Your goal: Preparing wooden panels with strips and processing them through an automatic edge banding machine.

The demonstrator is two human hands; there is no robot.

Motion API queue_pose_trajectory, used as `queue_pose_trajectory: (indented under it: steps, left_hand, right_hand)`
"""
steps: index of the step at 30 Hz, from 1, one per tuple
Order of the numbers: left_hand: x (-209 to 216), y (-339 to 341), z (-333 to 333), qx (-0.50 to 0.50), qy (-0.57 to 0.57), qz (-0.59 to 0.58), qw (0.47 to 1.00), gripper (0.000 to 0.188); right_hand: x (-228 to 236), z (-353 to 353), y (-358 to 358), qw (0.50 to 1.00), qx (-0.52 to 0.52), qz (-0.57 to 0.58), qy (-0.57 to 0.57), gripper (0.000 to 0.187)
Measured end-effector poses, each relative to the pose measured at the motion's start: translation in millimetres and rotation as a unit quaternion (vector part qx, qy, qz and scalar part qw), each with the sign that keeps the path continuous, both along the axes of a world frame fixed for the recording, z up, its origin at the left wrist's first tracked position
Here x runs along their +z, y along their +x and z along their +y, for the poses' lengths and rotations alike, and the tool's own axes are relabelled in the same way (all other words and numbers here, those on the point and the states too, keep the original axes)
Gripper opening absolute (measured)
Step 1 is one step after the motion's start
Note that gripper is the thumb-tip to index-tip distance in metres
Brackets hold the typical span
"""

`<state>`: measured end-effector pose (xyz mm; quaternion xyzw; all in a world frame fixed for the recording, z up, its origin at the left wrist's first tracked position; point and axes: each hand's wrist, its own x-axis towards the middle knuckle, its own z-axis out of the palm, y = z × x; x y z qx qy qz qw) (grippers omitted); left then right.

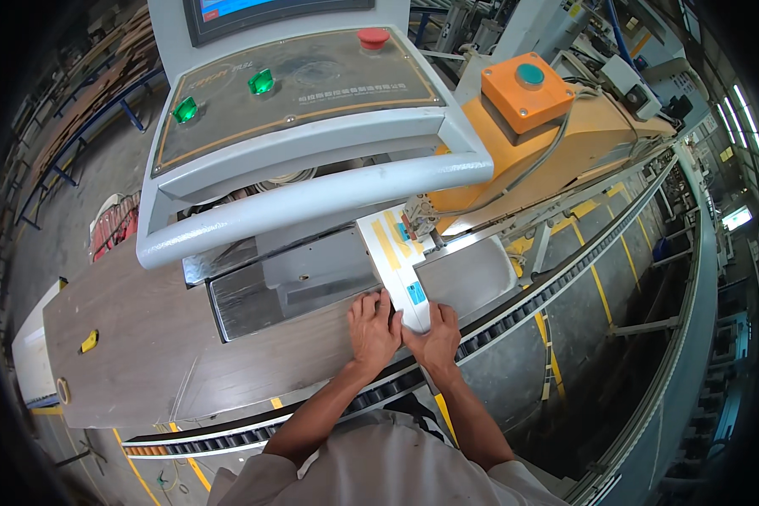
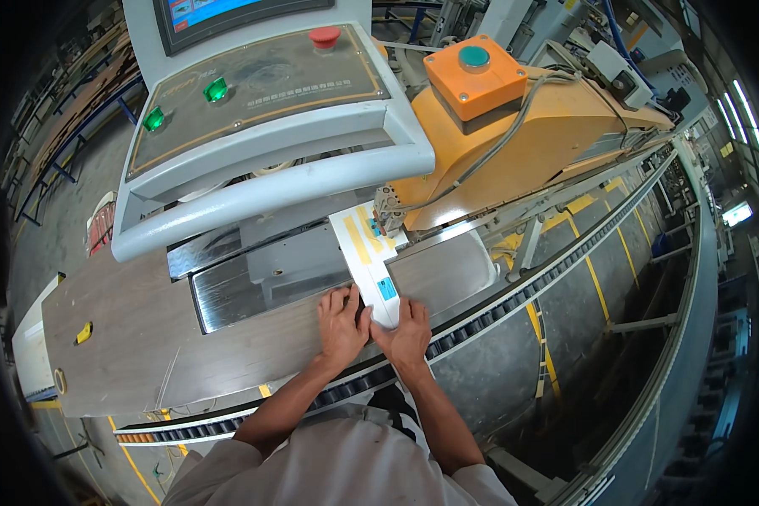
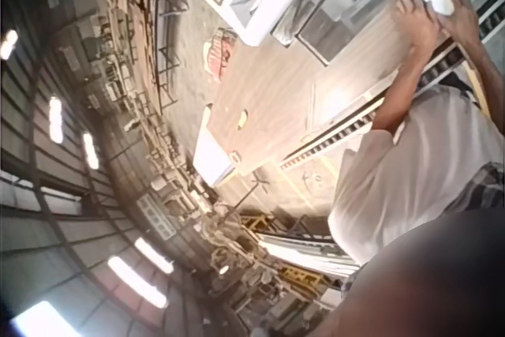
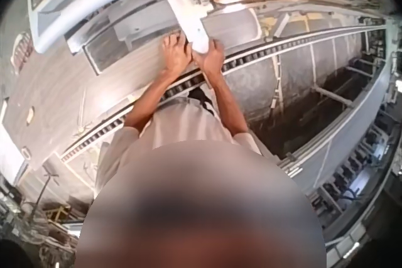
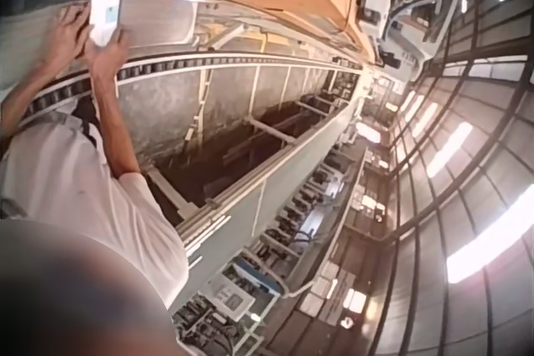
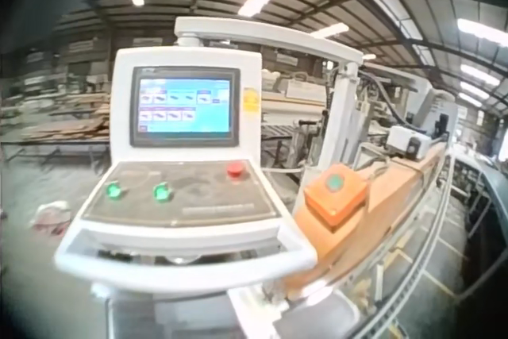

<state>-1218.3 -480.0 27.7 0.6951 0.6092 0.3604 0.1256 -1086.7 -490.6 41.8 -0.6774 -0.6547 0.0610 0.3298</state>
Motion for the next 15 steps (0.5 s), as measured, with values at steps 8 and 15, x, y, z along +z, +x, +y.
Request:
queue_pose_trajectory:
  steps: [8,15]
  left_hand:
    - [-0.7,20.1,10.1,-0.005,0.008,-0.006,1.0,0.046]
    - [-0.4,60.3,28.3,-0.013,-0.001,0.001,1.0,0.047]
  right_hand:
    - [-0.2,9.3,22.8,1.0,0.0,-0.008,-0.001,0.049]
    - [0.1,27.7,65.0,1.0,0.0,0.001,-0.003,0.053]
